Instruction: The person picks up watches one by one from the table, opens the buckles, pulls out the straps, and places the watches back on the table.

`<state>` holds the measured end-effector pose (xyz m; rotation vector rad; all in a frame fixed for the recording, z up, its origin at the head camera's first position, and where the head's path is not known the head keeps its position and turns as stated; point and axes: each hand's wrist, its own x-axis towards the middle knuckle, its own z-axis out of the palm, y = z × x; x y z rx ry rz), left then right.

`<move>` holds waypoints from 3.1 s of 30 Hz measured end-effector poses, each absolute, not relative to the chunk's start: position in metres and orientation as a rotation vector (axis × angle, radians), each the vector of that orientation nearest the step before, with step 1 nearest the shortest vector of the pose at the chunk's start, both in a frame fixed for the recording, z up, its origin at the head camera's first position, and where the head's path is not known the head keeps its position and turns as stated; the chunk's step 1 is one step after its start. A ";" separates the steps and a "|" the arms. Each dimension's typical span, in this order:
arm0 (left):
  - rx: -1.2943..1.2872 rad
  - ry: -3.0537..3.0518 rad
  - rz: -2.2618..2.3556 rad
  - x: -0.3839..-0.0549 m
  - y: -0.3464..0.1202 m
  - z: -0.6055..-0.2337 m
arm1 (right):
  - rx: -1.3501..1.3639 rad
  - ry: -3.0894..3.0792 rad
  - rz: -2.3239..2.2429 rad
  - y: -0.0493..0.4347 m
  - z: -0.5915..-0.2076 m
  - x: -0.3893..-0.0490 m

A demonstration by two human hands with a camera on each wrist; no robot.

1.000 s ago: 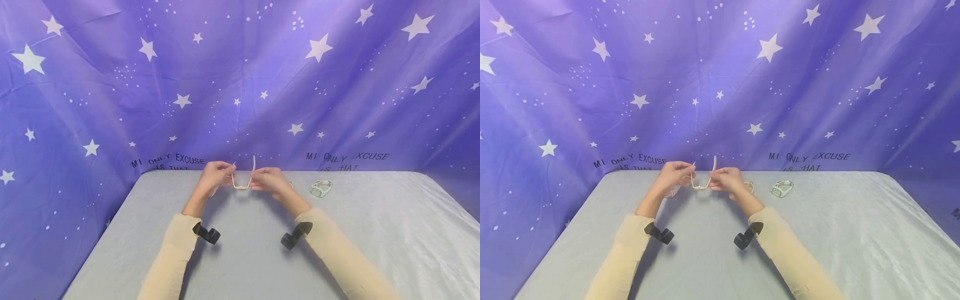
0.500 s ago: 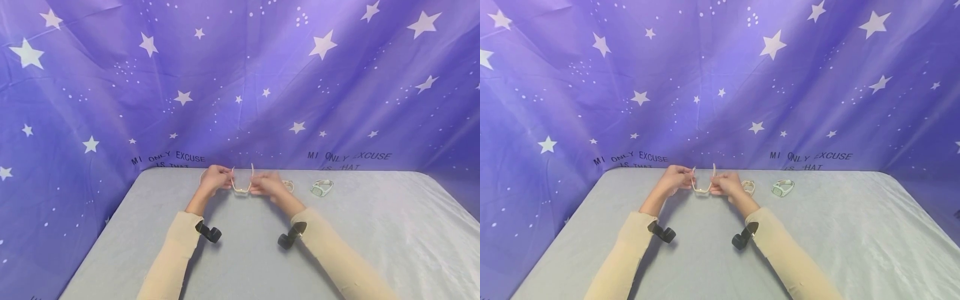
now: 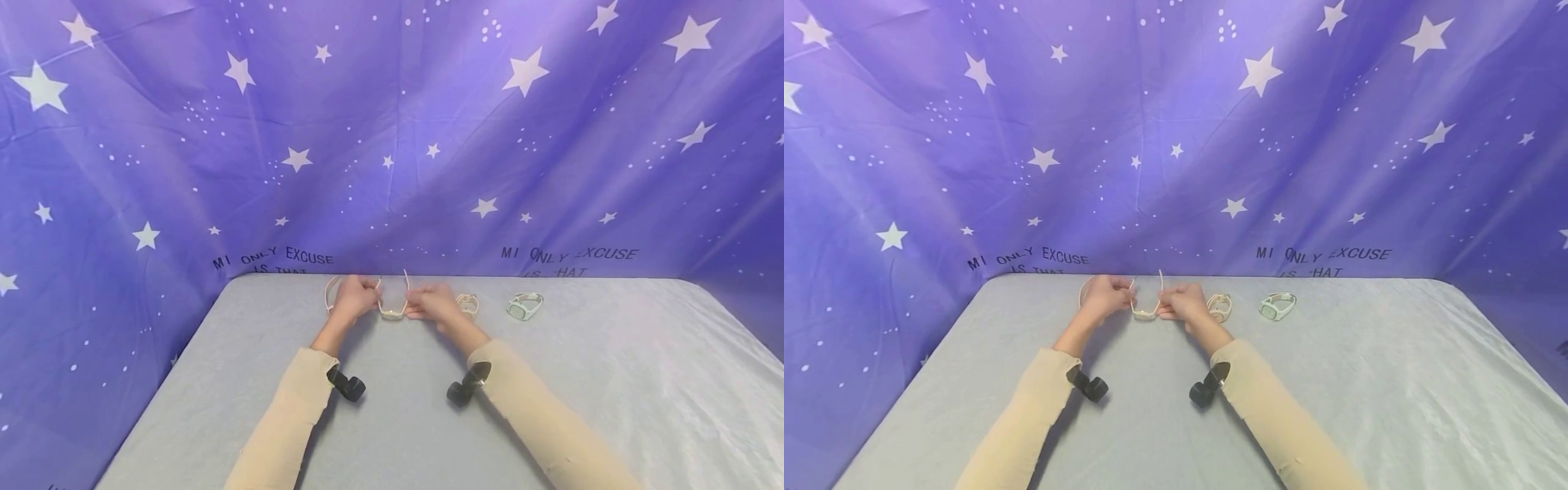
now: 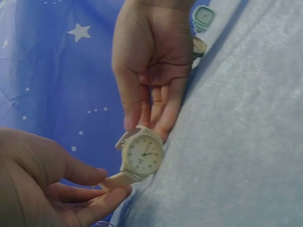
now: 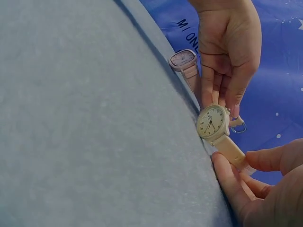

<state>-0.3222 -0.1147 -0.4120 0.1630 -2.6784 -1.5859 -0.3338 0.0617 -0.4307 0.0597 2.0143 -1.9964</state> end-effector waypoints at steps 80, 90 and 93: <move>-0.600 -2.752 -1.240 -0.322 -0.057 -0.385 | -0.609 2.990 -1.354 0.172 -0.373 -0.306; -0.846 -2.938 -0.936 -0.327 -0.041 -0.399 | -0.671 2.946 -1.046 0.188 -0.389 -0.302; -0.911 -2.946 -0.809 -0.328 -0.036 -0.401 | -0.672 2.968 -0.953 0.189 -0.393 -0.302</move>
